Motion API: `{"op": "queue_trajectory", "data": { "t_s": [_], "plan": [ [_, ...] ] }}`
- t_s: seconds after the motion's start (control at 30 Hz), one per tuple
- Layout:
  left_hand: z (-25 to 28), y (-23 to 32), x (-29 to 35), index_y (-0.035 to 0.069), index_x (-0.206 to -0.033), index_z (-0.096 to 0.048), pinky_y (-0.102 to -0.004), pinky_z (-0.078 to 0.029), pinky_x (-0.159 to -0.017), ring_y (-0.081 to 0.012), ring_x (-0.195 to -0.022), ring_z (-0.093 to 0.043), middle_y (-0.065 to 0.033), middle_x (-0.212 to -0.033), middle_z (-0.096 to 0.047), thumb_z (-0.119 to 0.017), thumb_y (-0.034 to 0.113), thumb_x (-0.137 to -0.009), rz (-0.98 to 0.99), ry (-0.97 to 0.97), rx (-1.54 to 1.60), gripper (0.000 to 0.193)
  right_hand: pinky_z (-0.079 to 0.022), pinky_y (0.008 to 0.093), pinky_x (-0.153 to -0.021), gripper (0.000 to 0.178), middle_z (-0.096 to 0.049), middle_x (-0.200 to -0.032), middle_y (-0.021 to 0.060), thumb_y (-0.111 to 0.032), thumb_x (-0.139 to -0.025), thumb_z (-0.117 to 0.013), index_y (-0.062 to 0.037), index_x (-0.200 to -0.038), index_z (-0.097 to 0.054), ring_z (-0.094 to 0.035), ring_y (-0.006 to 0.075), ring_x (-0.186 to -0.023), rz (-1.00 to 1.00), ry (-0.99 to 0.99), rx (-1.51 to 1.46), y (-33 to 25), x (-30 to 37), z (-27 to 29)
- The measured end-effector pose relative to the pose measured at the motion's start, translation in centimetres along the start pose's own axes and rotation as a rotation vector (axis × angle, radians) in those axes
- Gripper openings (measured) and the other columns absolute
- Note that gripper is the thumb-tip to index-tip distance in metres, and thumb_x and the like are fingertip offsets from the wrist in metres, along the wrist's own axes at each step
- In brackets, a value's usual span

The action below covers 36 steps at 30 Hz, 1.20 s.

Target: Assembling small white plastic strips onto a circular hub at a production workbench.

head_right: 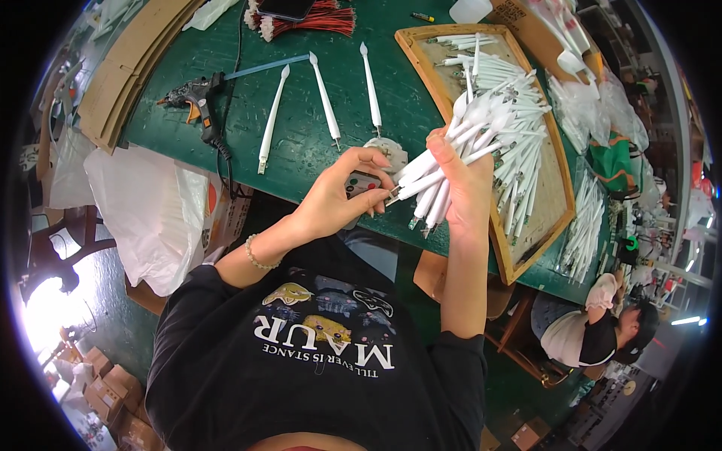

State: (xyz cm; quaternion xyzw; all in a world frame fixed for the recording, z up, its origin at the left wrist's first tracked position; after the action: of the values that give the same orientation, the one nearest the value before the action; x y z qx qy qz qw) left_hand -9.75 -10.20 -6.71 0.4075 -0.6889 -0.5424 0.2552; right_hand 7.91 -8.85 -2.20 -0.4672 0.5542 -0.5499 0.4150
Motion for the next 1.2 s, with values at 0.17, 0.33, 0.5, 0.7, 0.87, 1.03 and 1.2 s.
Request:
{"op": "queue_trajectory", "data": {
  "t_s": [0.17,0.33,0.5,0.7,0.87,1.03,1.2],
  "plan": [
    [-0.1,0.0,-0.1,0.003,-0.119,-0.044,-0.0260,-0.052,-0.063,-0.0136,-0.076,-0.063,-0.0119,-0.100,-0.062,-0.058,-0.002,-0.090,-0.017,-0.022,-0.017,0.033,-0.046,0.0254,-0.078,0.034,-0.060,-0.093,0.0072,-0.017,-0.081,-0.077,-0.0032,-0.105,-0.057,-0.057,0.0130,-0.087,-0.036,-0.019,-0.042,0.2,-0.1,-0.4],
    [0.1,0.4,-0.3,0.001,-0.117,-0.047,-0.0251,-0.052,-0.064,-0.0129,-0.075,-0.063,-0.0112,-0.099,-0.062,-0.059,-0.001,-0.090,0.015,-0.008,0.069,0.030,-0.046,0.0220,-0.066,0.033,-0.060,-0.091,0.0078,-0.016,-0.082,-0.074,-0.0032,-0.106,-0.056,-0.057,0.0104,-0.074,-0.031,0.033,-0.050,0.4,-0.3,0.4],
    [1.6,0.3,-0.4,0.000,-0.112,-0.051,-0.0238,-0.053,-0.063,-0.0121,-0.075,-0.064,-0.0103,-0.100,-0.062,-0.061,0.002,-0.090,-0.010,0.191,0.072,0.024,-0.046,0.0209,-0.060,0.029,-0.058,-0.087,0.0077,-0.015,-0.083,-0.071,-0.0036,-0.105,-0.055,-0.054,0.0095,-0.065,-0.005,0.072,-0.111,-0.5,-0.2,0.6],
    [1.2,0.9,-1.1,0.001,-0.112,-0.050,-0.0240,-0.053,-0.062,-0.0134,-0.076,-0.065,-0.0112,-0.097,-0.064,-0.062,0.002,-0.090,0.100,0.043,0.048,0.025,-0.046,0.0209,-0.059,0.029,-0.056,-0.087,0.0083,-0.014,-0.083,-0.072,-0.0032,-0.104,-0.054,-0.054,0.0094,-0.065,0.018,0.063,-0.152,-0.8,0.0,0.5],
    [1.4,-0.1,-1.3,-0.001,-0.115,-0.048,-0.0239,-0.052,-0.060,-0.0147,-0.075,-0.066,-0.0110,-0.086,-0.066,-0.062,0.003,-0.091,0.274,0.019,0.352,0.028,-0.046,0.0204,-0.059,0.030,-0.056,-0.087,0.0078,-0.012,-0.083,-0.072,-0.0035,-0.105,-0.053,-0.054,0.0098,-0.066,0.032,-0.081,-0.198,-1.0,0.4,0.2],
    [1.9,0.1,-1.4,-0.003,-0.115,-0.046,-0.0246,-0.051,-0.060,-0.0156,-0.074,-0.065,-0.0144,-0.095,-0.064,-0.060,0.004,-0.091,0.191,0.078,0.206,0.028,-0.047,0.0203,-0.059,0.026,-0.059,-0.086,0.0076,-0.007,-0.084,-0.070,-0.0024,-0.104,-0.054,-0.057,0.0100,-0.067,0.123,0.040,-0.096,-1.8,0.6,-0.1],
    [3.4,0.2,-0.9,-0.004,-0.118,-0.041,-0.0277,-0.053,-0.065,-0.0156,-0.073,-0.062,-0.0129,-0.093,-0.058,-0.050,0.004,-0.094,0.115,0.232,0.082,0.027,-0.048,0.0211,-0.056,0.022,-0.062,-0.085,0.0060,0.002,-0.085,-0.067,-0.0015,-0.103,-0.055,-0.061,0.0094,-0.065,0.201,0.128,0.056,-1.4,0.3,-0.5]
  ]
}}
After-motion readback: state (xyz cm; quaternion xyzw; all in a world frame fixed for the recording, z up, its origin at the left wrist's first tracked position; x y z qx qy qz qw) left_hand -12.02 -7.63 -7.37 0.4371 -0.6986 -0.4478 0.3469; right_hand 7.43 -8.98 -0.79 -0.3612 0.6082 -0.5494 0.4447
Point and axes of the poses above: each hand's wrist, its own x-axis away from the middle knuckle, its own z-axis out of the back of the hand, y = z × x, the point moved 6 cm from there along -x, towards the middle knuckle
